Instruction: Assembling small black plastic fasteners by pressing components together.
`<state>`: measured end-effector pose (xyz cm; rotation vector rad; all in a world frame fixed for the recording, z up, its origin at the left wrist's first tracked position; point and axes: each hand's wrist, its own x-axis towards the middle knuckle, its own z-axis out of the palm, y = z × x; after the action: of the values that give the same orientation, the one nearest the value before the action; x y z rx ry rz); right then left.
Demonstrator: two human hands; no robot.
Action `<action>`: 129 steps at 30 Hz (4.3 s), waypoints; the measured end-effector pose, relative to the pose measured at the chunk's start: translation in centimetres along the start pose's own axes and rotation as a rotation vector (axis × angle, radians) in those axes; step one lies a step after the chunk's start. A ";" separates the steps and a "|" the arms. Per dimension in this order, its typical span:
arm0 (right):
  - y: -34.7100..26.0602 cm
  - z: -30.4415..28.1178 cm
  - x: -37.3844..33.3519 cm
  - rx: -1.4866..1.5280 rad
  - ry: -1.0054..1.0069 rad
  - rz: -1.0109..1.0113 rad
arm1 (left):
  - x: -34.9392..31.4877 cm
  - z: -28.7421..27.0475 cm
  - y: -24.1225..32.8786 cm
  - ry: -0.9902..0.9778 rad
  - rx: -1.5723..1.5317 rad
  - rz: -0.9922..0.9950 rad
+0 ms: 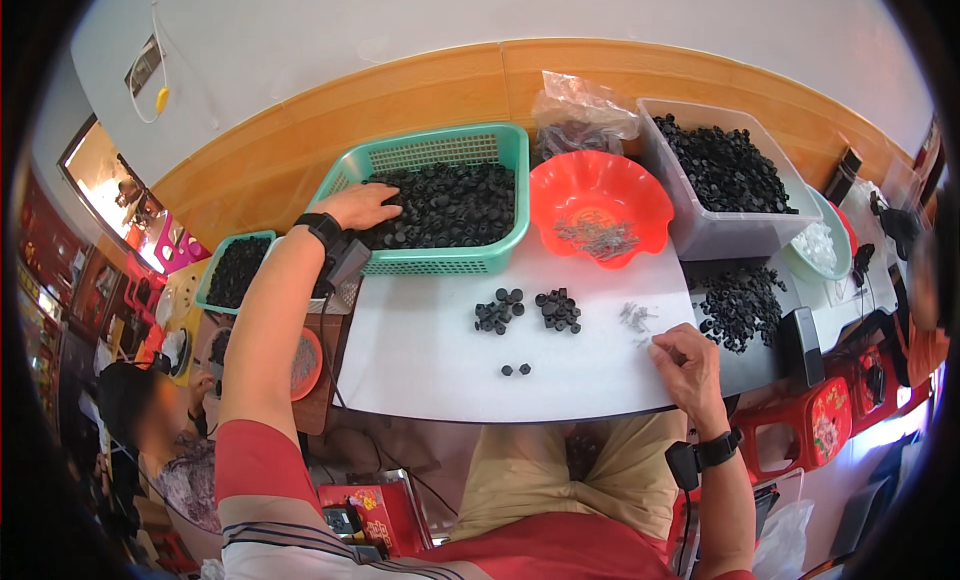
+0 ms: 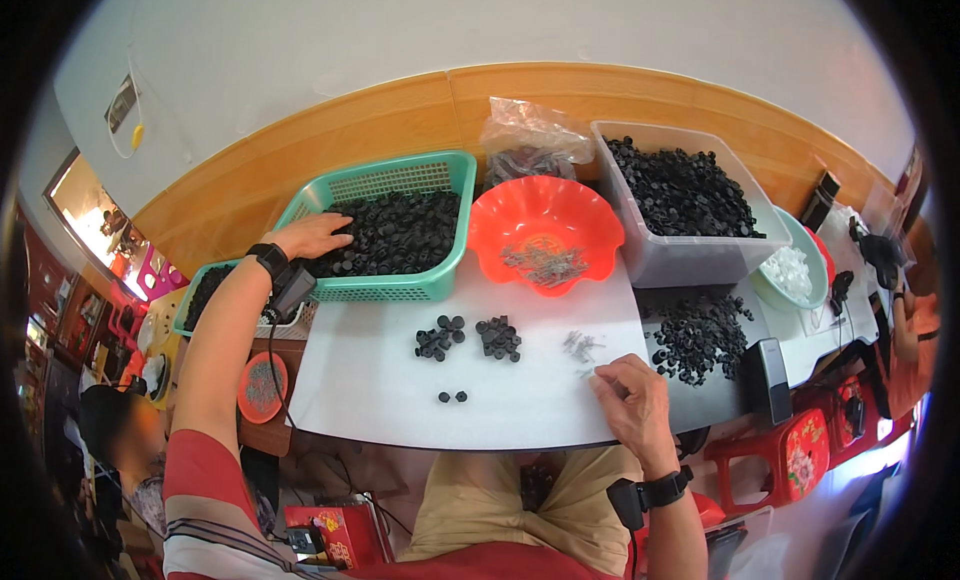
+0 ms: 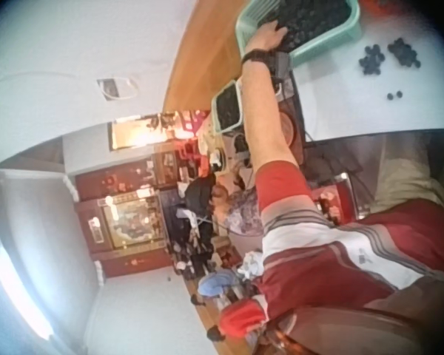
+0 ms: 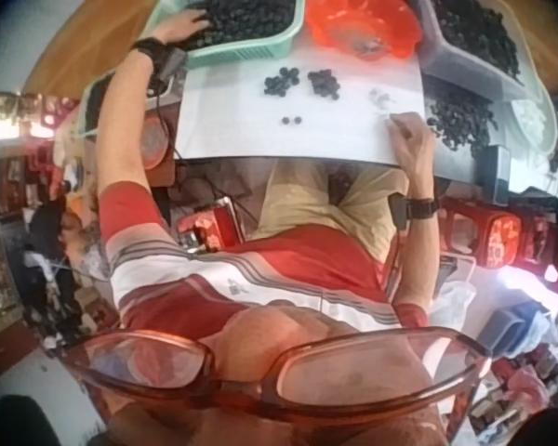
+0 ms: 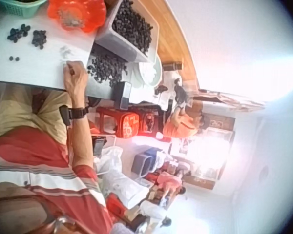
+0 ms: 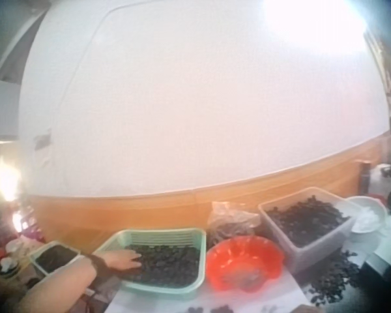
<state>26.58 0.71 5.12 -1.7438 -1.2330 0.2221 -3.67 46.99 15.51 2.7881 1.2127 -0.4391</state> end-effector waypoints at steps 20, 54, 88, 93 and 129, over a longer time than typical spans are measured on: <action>0.4 0.2 0.0 0.044 0.006 -0.018 | -3.4 0.5 -1.6 0.182 -0.286 0.050; 0.8 0.0 -0.3 0.046 0.030 0.019 | -2.5 -0.2 8.5 0.051 -0.398 0.339; 2.8 0.1 -0.7 0.099 0.033 0.012 | -33.4 2.2 37.5 -0.650 -1.545 1.502; 2.6 0.3 -0.6 0.107 0.047 0.005 | -36.5 6.6 43.6 -0.681 -1.794 1.619; 2.0 0.0 -0.7 0.130 0.040 0.007 | -41.0 6.3 49.1 -0.742 -1.440 1.873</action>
<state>27.51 0.12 3.29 -1.6327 -1.1583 0.2645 3.95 -16.77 18.85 1.1448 -0.9952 -0.1366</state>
